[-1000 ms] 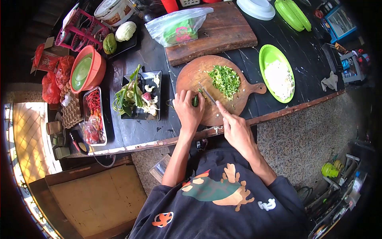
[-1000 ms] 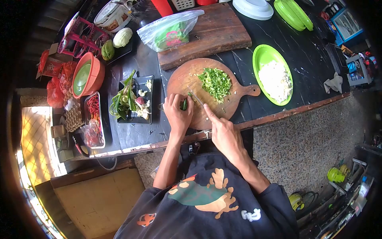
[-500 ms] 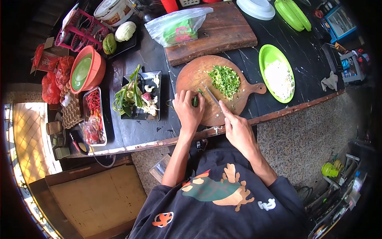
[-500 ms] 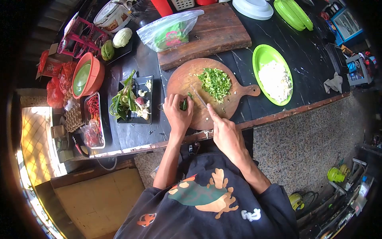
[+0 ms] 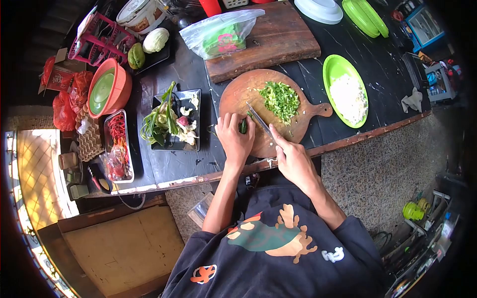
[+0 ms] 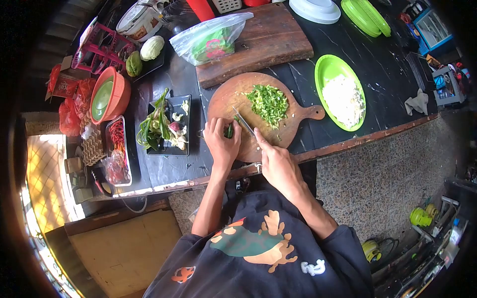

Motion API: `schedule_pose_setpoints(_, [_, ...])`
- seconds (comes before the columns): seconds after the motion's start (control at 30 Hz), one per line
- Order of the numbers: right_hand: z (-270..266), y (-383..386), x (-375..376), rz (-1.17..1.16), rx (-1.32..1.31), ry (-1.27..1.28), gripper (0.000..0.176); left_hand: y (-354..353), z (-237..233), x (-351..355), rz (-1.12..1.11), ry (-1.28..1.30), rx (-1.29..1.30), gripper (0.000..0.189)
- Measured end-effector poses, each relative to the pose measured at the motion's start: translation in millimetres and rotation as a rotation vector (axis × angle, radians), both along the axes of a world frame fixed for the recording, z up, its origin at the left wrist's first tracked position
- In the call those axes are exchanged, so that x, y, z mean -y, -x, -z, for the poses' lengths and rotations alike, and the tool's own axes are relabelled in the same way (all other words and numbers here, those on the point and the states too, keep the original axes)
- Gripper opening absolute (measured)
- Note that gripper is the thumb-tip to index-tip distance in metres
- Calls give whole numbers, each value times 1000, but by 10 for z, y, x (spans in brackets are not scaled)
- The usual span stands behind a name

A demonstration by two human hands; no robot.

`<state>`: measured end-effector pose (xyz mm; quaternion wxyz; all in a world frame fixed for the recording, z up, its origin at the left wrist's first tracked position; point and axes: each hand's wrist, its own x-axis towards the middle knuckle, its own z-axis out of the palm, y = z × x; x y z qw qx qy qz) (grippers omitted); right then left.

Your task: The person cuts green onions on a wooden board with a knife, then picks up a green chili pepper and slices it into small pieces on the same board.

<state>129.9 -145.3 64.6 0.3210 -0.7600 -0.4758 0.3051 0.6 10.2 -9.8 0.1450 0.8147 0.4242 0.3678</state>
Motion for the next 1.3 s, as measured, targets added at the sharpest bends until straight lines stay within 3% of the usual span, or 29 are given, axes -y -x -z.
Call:
schedule_pose_setpoints(0.1, [67, 43, 11, -16, -9, 7, 63, 15, 1, -2, 2, 19, -7, 14])
schedule_pose_setpoints(0.27, [14, -37, 11, 71, 208, 124, 66, 11, 10, -1, 9, -2, 0, 15])
schedule_pose_setpoints(0.57, [106, 32, 83, 16, 16, -17, 68, 6, 14, 1, -3, 9, -9, 15])
schedule_pose_setpoints(0.67, [110, 78, 72, 31, 210, 68, 68, 7, 7, -8, 3, 5, 0, 15])
schedule_pose_setpoints(0.77, [179, -2, 74, 75, 246, 11, 69, 17, -3, -4, 7, 3, 5, 15])
schedule_pose_setpoints(0.93, [71, 2, 211, -56, 219, 65, 69, 16, 22, -14, 11, -3, 0, 15])
schedule_pose_setpoints(1.07, [157, 10, 310, -62, 175, 5, 70, 20, 20, -10, 6, -15, 11, 15])
schedule_pose_setpoints(1.3, [60, 73, 326, -65, 248, 117, 72, 22, 31, -13, 6, -1, 7, 16])
